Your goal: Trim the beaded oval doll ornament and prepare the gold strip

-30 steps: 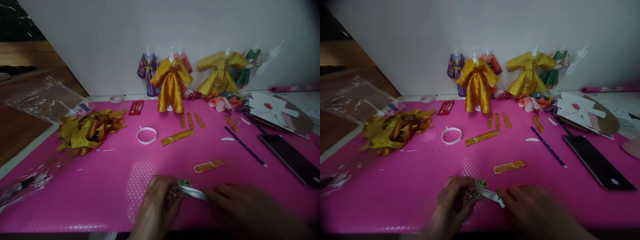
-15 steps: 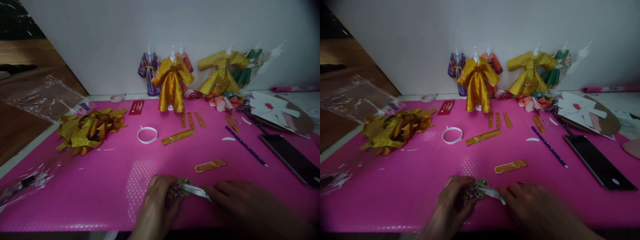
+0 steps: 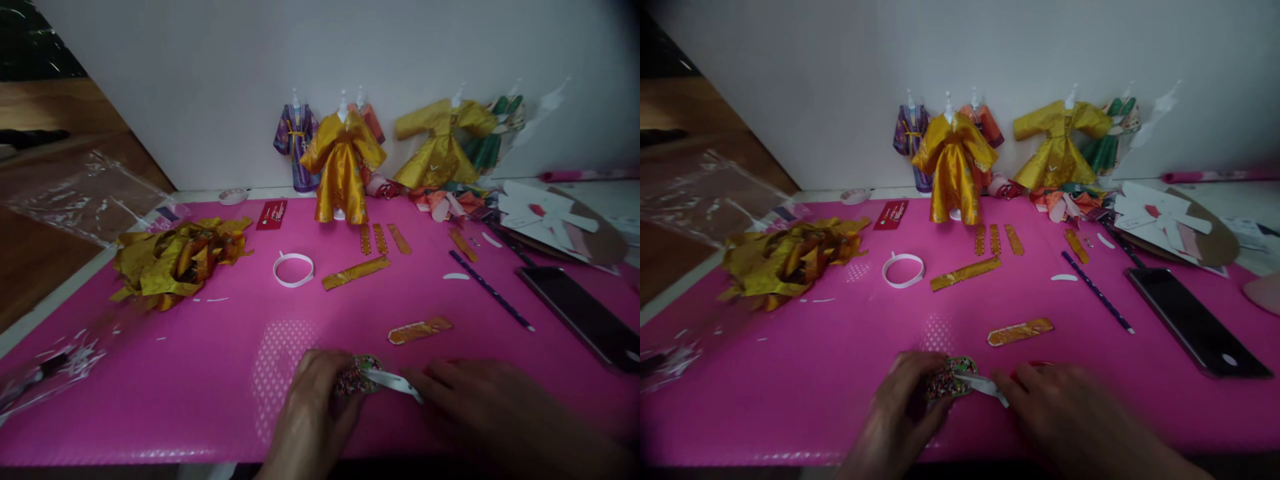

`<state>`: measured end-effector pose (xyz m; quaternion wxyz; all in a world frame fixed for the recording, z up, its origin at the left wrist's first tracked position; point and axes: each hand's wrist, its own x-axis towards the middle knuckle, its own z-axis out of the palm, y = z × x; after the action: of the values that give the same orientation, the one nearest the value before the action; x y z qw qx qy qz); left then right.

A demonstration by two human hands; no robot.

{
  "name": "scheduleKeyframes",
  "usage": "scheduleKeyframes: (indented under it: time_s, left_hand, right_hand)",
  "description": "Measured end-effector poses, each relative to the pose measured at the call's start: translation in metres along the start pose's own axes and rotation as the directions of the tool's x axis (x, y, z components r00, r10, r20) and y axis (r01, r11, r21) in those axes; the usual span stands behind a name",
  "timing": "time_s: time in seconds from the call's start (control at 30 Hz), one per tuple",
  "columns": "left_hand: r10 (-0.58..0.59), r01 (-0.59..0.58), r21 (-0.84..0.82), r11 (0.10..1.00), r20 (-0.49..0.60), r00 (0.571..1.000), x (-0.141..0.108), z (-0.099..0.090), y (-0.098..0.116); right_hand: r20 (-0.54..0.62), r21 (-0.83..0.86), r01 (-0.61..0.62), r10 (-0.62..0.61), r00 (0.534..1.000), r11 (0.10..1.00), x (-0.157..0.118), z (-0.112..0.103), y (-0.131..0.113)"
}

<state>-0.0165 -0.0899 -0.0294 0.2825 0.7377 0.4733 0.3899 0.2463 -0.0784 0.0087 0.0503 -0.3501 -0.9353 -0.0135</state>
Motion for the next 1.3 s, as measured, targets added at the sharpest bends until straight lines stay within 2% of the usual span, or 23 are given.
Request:
scheduleKeyframes:
  time_s: [0.33,1.3]
  left_hand:
    - [0.010,-0.010,0.006,1.000,-0.012,1.000,0.0005,-0.0007,0.0014]
    - [0.022,-0.022,0.020,1.000,-0.012,1.000,-0.0004,0.0015,-0.0038]
  right_hand:
    - [0.035,0.051,-0.005,0.004,0.999,0.999,0.0013,-0.0025,0.0008]
    - [0.087,0.006,-0.016,0.016,0.996,1.000,0.0023,-0.0095,0.0043]
